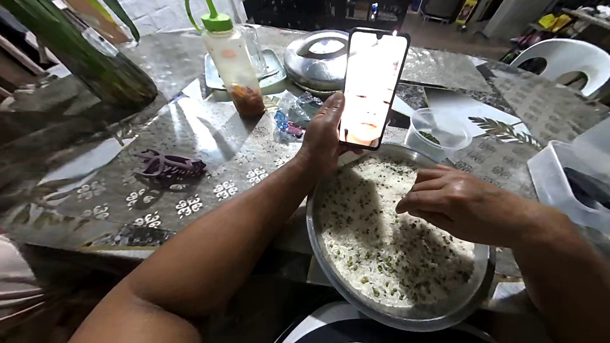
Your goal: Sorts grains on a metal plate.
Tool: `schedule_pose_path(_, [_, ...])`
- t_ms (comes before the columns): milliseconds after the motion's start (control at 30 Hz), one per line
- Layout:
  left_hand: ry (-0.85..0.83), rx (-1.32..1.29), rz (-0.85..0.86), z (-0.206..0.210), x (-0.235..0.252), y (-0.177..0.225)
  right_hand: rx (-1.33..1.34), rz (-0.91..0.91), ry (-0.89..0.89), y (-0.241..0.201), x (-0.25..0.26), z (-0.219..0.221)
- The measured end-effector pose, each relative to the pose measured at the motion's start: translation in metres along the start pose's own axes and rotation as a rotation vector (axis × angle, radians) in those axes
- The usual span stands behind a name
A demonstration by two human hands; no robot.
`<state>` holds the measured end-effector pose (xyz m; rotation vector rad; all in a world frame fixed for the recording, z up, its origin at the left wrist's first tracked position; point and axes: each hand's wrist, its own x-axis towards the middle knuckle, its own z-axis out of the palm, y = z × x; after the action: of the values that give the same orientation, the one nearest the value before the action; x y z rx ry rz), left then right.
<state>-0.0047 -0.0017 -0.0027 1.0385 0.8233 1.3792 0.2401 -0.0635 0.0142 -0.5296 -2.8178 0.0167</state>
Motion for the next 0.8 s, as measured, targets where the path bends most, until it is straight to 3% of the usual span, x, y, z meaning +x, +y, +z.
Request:
schedule_pose_path(300, [0.009, -0.007, -0.021, 0.000, 0.000, 0.000, -0.010, 0.014, 0.041, 0.002, -0.004, -0.008])
schedule_pose_path(600, [0.005, 0.003, 0.001, 0.000, 0.001, 0.001, -0.187, 0.382, 0.226, 0.047, -0.016, -0.025])
schedule_pose_path(800, [-0.010, -0.017, 0.005, -0.001, 0.002, 0.001, -0.243, 0.563, 0.240, 0.071, -0.022, -0.019])
